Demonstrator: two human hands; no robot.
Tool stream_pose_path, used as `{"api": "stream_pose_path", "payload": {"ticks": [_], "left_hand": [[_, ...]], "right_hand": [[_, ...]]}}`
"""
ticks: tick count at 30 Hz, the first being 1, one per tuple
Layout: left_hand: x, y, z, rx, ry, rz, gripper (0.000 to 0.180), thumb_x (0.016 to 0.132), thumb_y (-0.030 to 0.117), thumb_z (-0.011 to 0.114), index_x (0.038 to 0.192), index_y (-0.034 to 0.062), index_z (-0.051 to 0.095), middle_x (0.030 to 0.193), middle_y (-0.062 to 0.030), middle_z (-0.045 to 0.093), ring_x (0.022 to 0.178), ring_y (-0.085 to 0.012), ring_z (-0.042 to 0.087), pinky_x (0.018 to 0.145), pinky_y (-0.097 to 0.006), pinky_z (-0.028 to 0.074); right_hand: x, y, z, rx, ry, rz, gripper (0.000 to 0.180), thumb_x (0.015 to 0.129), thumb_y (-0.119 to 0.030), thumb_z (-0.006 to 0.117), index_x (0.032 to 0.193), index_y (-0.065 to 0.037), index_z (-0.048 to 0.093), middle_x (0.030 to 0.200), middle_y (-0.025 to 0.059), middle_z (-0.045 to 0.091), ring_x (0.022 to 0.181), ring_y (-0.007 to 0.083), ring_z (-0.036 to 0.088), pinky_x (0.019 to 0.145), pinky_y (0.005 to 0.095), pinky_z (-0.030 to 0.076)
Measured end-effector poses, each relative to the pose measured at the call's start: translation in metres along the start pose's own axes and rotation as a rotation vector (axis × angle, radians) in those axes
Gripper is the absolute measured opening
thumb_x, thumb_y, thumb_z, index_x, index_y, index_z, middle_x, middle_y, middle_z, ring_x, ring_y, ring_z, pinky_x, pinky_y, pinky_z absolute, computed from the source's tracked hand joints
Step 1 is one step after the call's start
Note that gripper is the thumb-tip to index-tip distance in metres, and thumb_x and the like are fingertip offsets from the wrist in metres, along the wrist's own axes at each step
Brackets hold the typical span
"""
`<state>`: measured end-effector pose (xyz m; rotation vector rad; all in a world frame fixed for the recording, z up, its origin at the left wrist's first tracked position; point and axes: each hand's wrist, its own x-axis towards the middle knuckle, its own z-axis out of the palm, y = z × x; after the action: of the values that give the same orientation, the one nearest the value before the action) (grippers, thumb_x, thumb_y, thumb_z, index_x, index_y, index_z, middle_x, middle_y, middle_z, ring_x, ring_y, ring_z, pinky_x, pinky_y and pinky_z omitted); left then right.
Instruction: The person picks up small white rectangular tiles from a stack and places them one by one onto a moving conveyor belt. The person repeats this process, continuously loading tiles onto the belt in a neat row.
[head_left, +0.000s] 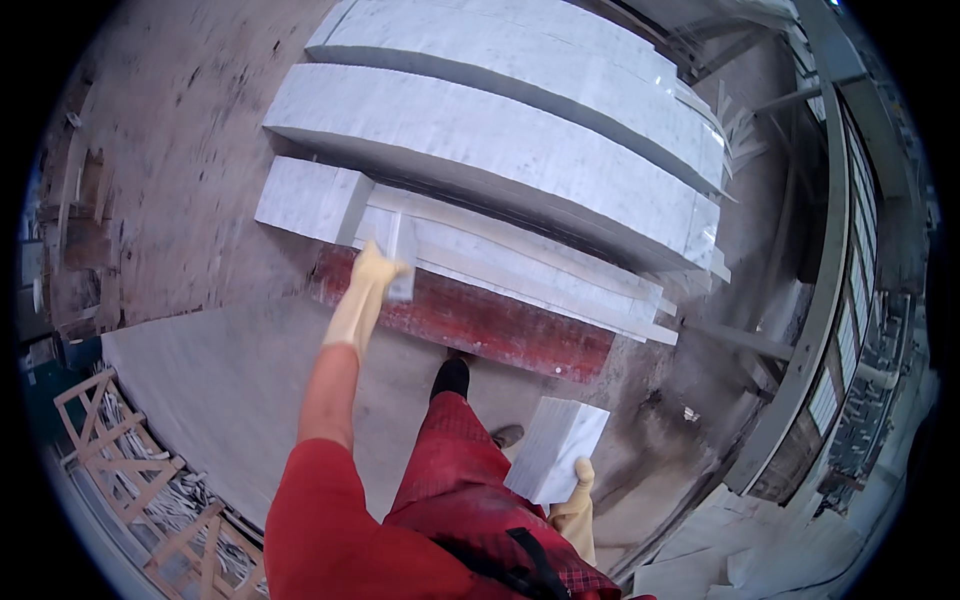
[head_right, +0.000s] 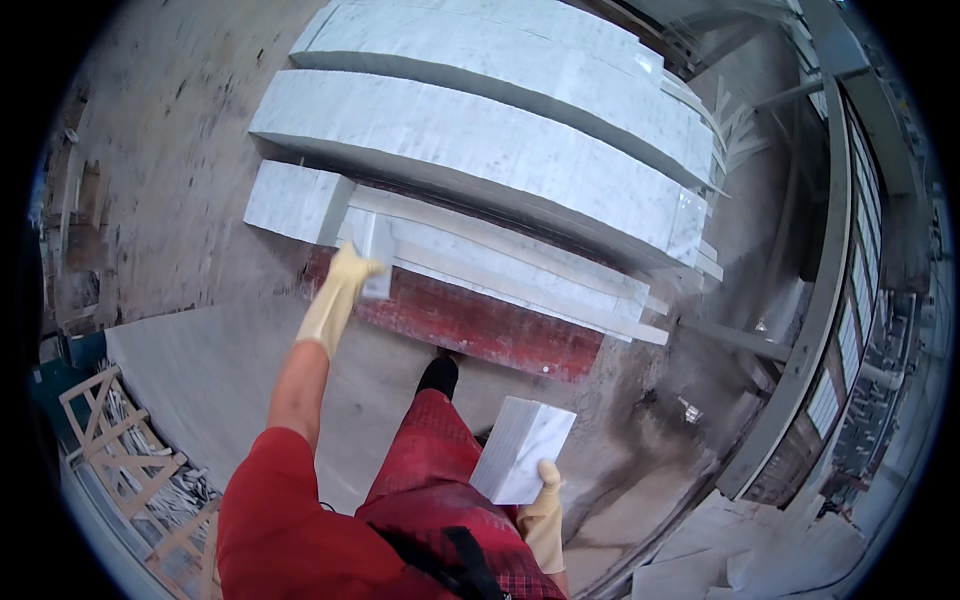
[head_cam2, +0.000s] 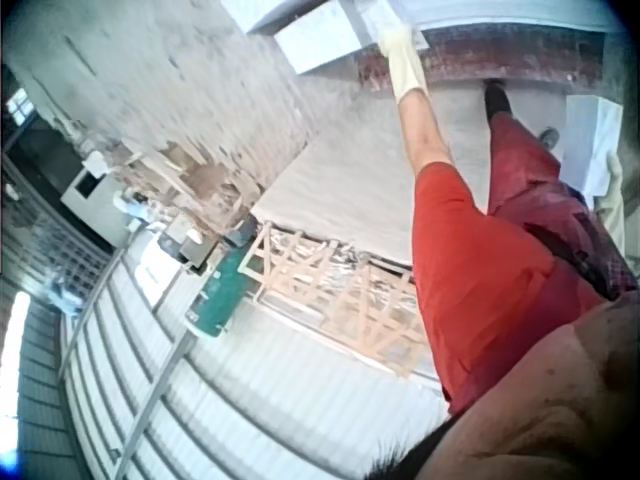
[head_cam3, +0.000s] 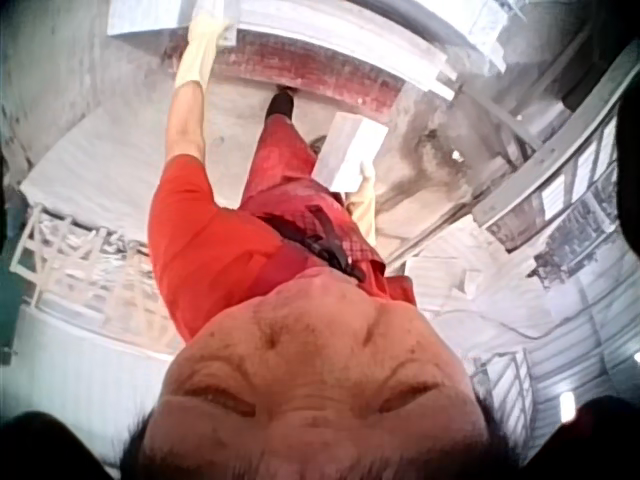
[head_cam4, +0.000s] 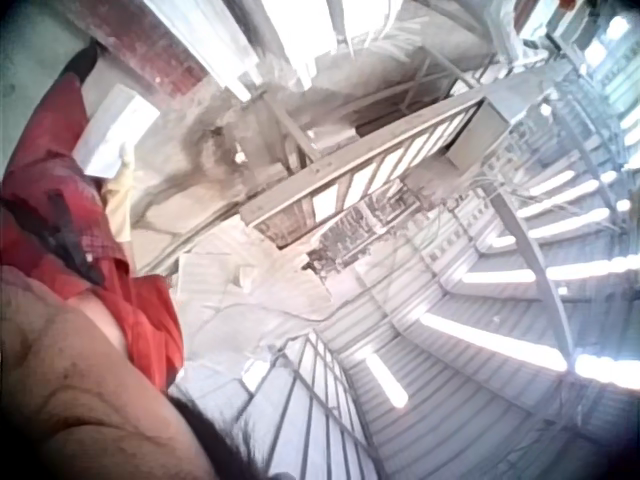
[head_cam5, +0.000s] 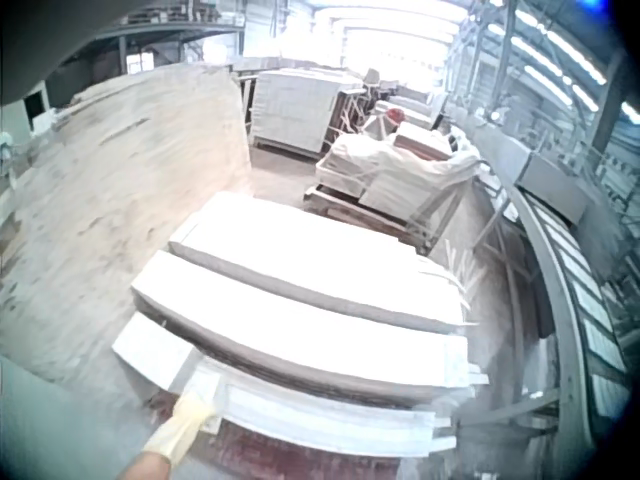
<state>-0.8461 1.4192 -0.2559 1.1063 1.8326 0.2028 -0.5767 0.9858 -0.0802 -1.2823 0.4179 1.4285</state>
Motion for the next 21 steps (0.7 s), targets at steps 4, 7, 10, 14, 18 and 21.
{"api": "stream_pose_path", "payload": {"ticks": [4,7,10,14,18,21], "left_hand": [[-0.124,-0.065,0.053,-0.643,-0.372,-0.033,0.072,0.078,-0.010,0.081,0.144,0.0019,0.055,0.125,-0.0180,0.074,0.112,-0.0346,0.075,0.093,-0.053,0.065],[-0.247,-0.080,0.089,-0.752,-0.512,-0.221,0.070,0.081,-0.007,0.080,0.146,0.0013,0.057,0.130,-0.0181,0.073,0.112,-0.0342,0.075,0.095,-0.051,0.064],[-0.335,-0.119,0.132,-0.752,-0.738,-0.252,0.067,0.086,0.002,0.077,0.150,0.0005,0.055,0.137,-0.0180,0.070,0.114,-0.0343,0.074,0.103,-0.049,0.060],[-0.448,-0.110,0.153,-0.869,-1.041,-0.310,0.067,0.089,0.003,0.072,0.153,0.0000,0.051,0.139,-0.0169,0.068,0.124,-0.0333,0.069,0.109,-0.048,0.055],[-0.514,-0.100,0.189,-0.788,-1.234,-0.261,0.072,0.086,0.010,0.073,0.154,0.0029,0.052,0.139,-0.0174,0.069,0.123,-0.0360,0.070,0.107,-0.051,0.056],[-0.566,-0.066,0.213,-0.692,-1.339,-0.237,0.073,0.084,0.013,0.074,0.153,0.0036,0.053,0.137,-0.0177,0.069,0.122,-0.0366,0.070,0.106,-0.051,0.057]], "right_hand": [[-0.019,0.004,-0.034,0.042,-0.016,-0.130,0.105,0.075,-0.066,0.085,0.159,-0.013,0.049,0.148,0.0117,0.062,0.133,0.0350,0.058,0.116,0.0549,0.046],[-0.042,0.007,-0.065,0.136,-0.048,-0.227,0.113,0.068,-0.064,0.090,0.157,-0.009,0.048,0.143,0.0125,0.064,0.133,0.0354,0.059,0.113,0.0541,0.049],[-0.075,0.006,-0.116,0.171,-0.189,-0.239,0.117,0.064,-0.069,0.092,0.156,-0.009,0.049,0.137,0.0139,0.067,0.122,0.0362,0.066,0.099,0.0573,0.058],[-0.126,0.017,-0.197,0.260,-0.290,-0.400,0.113,0.068,-0.070,0.092,0.155,-0.011,0.051,0.137,0.0157,0.067,0.120,0.0356,0.068,0.099,0.0556,0.060],[-0.192,0.033,-0.276,0.375,-0.224,-0.574,0.116,0.065,-0.070,0.092,0.155,-0.010,0.050,0.133,0.0174,0.068,0.117,0.0370,0.069,0.096,0.0570,0.061],[-0.237,0.028,-0.323,0.490,-0.249,-0.674,0.116,0.065,-0.071,0.092,0.155,-0.011,0.050,0.133,0.0175,0.068,0.118,0.0371,0.069,0.097,0.0572,0.061]]}}
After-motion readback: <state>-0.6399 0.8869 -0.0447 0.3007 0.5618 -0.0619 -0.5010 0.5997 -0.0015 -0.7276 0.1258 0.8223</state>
